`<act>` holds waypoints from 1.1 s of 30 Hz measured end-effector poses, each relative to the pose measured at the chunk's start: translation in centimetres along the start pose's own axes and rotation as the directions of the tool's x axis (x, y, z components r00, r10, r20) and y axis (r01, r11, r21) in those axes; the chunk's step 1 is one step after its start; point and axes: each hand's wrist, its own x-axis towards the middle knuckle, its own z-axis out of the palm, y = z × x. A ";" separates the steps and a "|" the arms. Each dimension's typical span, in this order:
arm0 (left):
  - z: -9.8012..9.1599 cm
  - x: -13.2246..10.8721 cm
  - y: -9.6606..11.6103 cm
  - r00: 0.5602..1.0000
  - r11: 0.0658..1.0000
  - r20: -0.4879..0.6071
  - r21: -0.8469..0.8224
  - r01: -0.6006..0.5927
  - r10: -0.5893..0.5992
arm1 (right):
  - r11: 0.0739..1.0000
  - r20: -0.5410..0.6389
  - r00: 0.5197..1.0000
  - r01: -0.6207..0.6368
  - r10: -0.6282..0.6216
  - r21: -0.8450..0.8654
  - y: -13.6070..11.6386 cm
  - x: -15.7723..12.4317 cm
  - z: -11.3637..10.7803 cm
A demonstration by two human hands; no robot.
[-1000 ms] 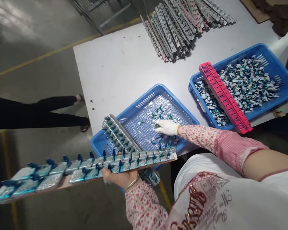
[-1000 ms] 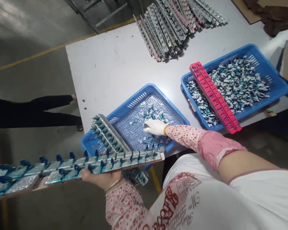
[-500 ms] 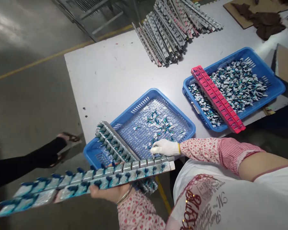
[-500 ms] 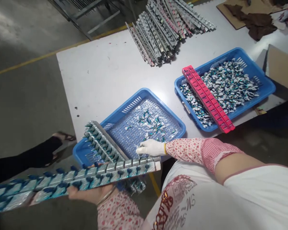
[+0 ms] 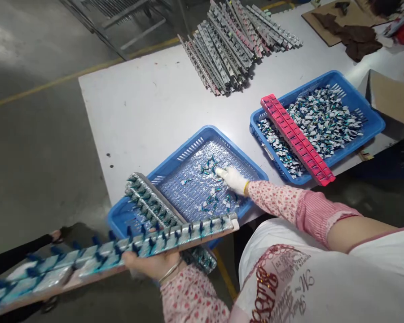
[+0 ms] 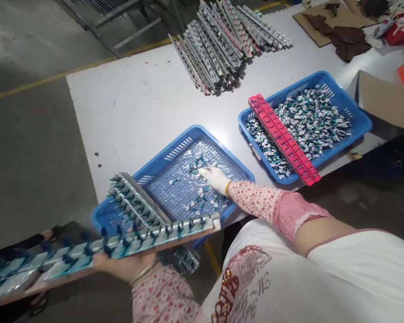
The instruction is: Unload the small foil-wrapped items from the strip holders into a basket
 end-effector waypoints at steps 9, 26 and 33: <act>1.6 -0.5 -1.8 0.998 0.998 0.043 0.048 0.045 -0.047 | 0.854 0.295 0.910 0.387 -0.292 -0.347 1.4 -3.5 -0.5; 0.7 -0.4 -2.6 0.997 0.998 -0.054 -0.011 0.061 -0.062 | 0.948 0.235 0.964 0.188 -0.127 -0.256 1.4 -1.8 2.8; 0.6 -1.0 -3.6 0.994 0.995 -0.039 -0.024 0.100 -0.100 | 0.807 0.125 0.962 0.271 -0.242 -0.524 0.8 0.9 2.6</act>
